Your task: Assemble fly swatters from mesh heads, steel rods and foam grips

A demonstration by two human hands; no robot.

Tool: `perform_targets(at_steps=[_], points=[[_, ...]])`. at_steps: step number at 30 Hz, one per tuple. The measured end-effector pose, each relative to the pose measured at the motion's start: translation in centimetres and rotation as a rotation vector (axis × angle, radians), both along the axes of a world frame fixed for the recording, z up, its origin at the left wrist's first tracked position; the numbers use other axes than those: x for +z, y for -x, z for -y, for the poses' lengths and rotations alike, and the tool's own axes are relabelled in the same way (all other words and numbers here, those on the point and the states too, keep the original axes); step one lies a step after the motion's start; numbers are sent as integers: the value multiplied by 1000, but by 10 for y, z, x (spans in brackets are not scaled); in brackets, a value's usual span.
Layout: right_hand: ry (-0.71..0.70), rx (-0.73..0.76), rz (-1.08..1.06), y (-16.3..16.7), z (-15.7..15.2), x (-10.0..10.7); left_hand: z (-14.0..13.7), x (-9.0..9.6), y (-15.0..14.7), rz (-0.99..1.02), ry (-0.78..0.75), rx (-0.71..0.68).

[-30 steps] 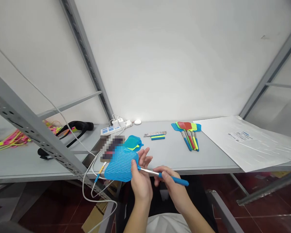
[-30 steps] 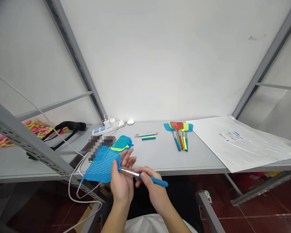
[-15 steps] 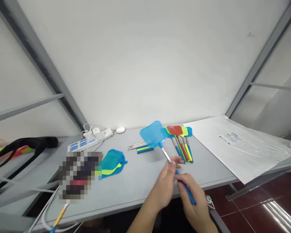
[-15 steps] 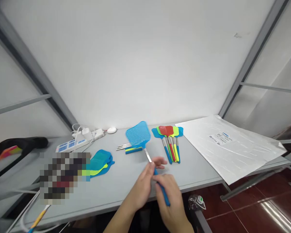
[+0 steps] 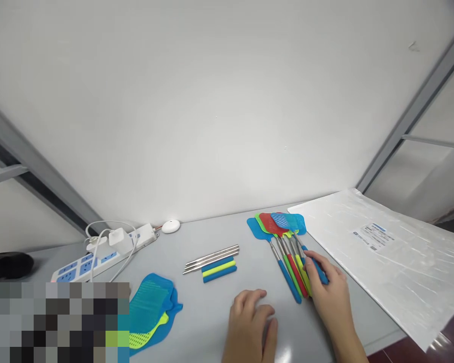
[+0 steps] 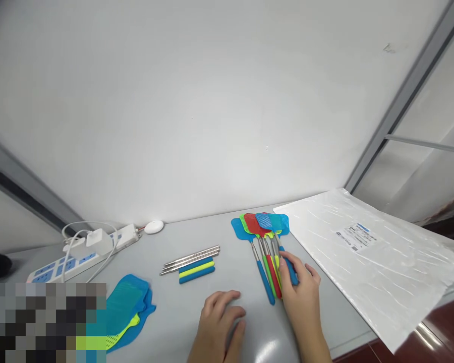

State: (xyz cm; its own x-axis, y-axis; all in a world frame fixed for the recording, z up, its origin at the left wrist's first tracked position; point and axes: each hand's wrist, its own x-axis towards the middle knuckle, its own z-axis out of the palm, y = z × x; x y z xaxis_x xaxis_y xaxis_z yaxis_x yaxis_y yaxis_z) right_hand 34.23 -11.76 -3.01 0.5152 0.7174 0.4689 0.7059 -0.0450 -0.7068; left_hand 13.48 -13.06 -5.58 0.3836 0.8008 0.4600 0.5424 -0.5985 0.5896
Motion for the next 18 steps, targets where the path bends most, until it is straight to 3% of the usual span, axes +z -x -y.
perform_targets(at_steps=[5,11,18], points=[[187,93,113,-4,3,-10,-2,-10,-6,-38,-73,0],[260,163,288,-2,3,-14,-4,-15,-4,-40,-102,7],[273,193,318,0,2,-13,-4,-12,-3,-39,-103,-7]])
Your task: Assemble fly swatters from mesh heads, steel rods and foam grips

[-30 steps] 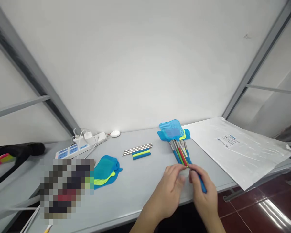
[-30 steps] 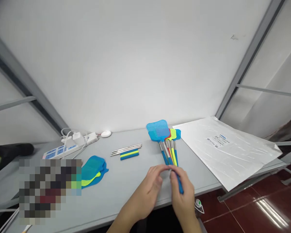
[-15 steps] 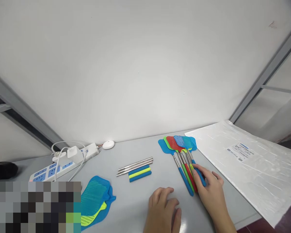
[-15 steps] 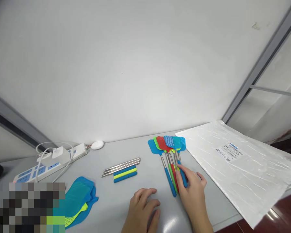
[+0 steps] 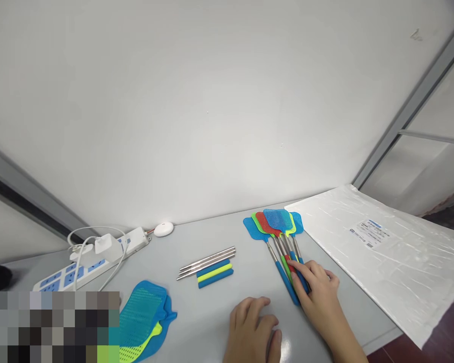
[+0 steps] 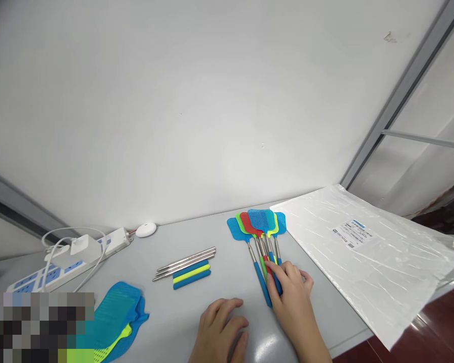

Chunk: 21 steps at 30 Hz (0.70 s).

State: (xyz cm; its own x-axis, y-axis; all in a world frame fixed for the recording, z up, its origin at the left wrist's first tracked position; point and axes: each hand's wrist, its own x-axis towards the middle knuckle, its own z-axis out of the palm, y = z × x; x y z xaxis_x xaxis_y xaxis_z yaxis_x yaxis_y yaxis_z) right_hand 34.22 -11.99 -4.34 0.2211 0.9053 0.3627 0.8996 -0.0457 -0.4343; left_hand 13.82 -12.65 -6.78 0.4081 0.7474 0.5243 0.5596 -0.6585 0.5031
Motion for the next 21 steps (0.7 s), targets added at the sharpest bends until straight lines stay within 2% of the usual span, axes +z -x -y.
perform_targets(at_steps=[7,10,14,18,21], points=[[-139,-57,-10,5,7,2,4,8,1,61,39,-23],[-222,-29,-21,15,11,5,4,17,10,74,72,19],[-250,176,-8,36,9,12,-1,35,39,-65,105,134],[-134,485,119,62,-8,31,-1,48,68,-216,123,308],[-43,706,252,81,-29,49,4,51,74,-200,166,383]])
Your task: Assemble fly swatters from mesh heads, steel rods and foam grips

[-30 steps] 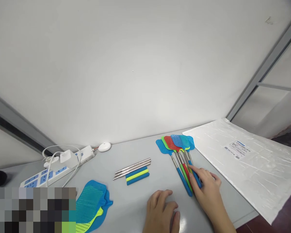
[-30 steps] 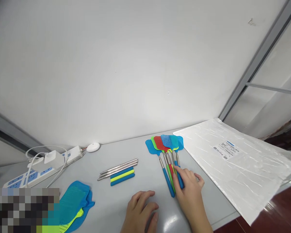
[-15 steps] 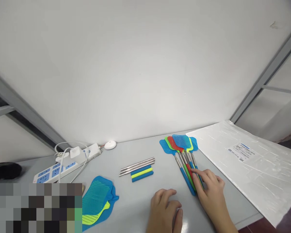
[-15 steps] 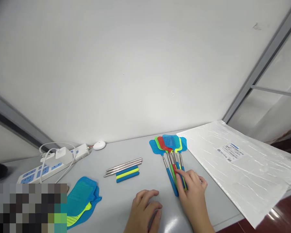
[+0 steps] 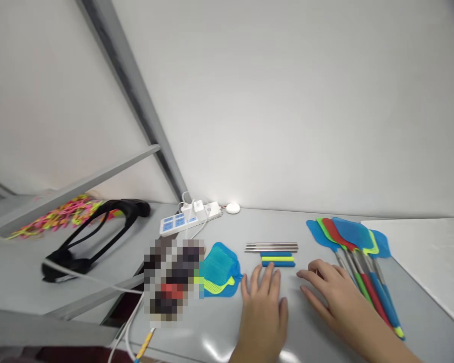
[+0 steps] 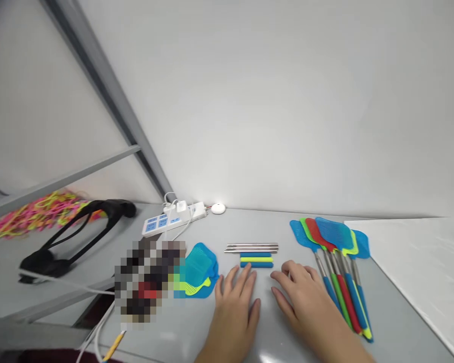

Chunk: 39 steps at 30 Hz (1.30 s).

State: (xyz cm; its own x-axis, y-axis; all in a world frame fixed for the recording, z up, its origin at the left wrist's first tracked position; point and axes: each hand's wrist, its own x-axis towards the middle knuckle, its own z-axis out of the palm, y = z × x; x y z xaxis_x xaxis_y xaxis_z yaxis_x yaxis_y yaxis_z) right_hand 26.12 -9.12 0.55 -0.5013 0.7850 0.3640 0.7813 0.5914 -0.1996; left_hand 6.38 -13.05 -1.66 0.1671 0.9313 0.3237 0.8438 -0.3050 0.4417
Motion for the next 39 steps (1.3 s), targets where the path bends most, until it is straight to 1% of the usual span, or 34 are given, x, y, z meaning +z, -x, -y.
perform_targets(at_steps=[3,6,10,13,16,18,20,23,25,26,27,29,30,31,32,33,35,37,39], points=[[14,102,108,17,-25,14,5,1,-2,100,34,39],[19,119,182,33,-56,17,7,-2,-5,143,23,72],[93,114,268,50,-97,6,5,-13,-7,83,2,86],[136,105,263,55,-120,-9,4,-23,-8,65,27,66],[173,95,228,54,-132,-19,2,-30,-9,66,24,52],[195,98,196,53,-135,-22,3,-30,-10,73,8,13],[214,90,150,50,-136,-21,5,-26,-10,133,-14,-40],[239,33,58,44,-131,-11,9,-16,-8,295,-87,-101],[243,-44,-78,38,-119,1,12,-9,-7,400,-176,-127],[246,-88,-209,36,-111,8,13,-7,-6,444,-209,-137],[259,-135,-414,35,-100,16,14,-5,-5,481,-224,-141],[319,-181,-947,35,-73,32,14,-2,-3,528,-195,-142],[401,-150,-1183,37,-58,40,14,-1,-3,536,-167,-141],[508,-88,-1399,40,-44,47,13,-1,-3,537,-141,-142],[648,-27,-1542,44,-30,54,13,0,-4,530,-120,-149],[739,11,-1650,48,-18,58,12,0,-4,519,-102,-163],[821,63,-1792,57,0,62,10,1,-5,488,-63,-198],[858,80,-1831,65,9,60,8,1,-6,462,-26,-226],[855,80,-1800,70,12,55,6,2,-7,446,-9,-229]])
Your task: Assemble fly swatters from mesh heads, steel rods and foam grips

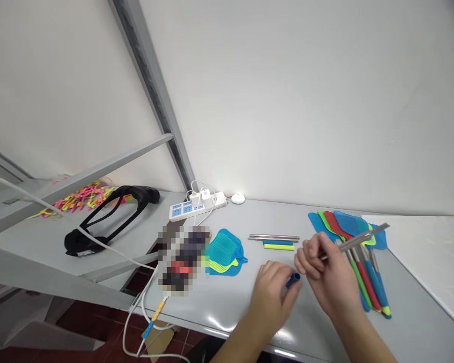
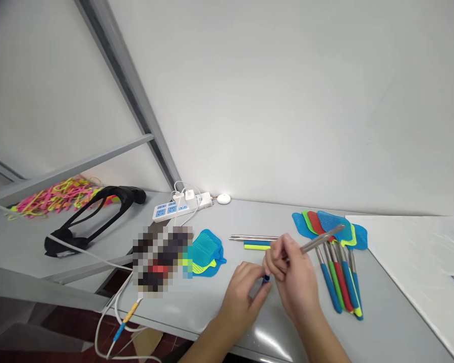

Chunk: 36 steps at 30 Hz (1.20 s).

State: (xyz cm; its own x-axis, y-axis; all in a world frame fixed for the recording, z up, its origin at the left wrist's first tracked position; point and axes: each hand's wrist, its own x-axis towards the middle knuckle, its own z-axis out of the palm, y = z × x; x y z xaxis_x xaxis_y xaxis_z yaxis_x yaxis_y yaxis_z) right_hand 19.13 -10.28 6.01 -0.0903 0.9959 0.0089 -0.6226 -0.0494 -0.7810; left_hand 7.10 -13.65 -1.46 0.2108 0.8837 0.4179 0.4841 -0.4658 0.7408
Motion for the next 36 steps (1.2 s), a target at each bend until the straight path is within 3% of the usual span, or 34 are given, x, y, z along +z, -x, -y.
perform_targets(at_steps=[9,15,24,30,36], points=[[-150,113,359,-7,-3,-17,-1,1,-6,-156,-33,134],[-158,221,426,-16,-12,-8,1,-3,-13,-355,-141,191],[-103,288,318,-10,-19,-17,1,-9,-15,-394,-195,181],[-17,-2,142,4,-6,-14,0,-11,-9,-358,-168,166],[43,-184,175,12,-1,-12,-6,-15,-4,-300,-111,155]])
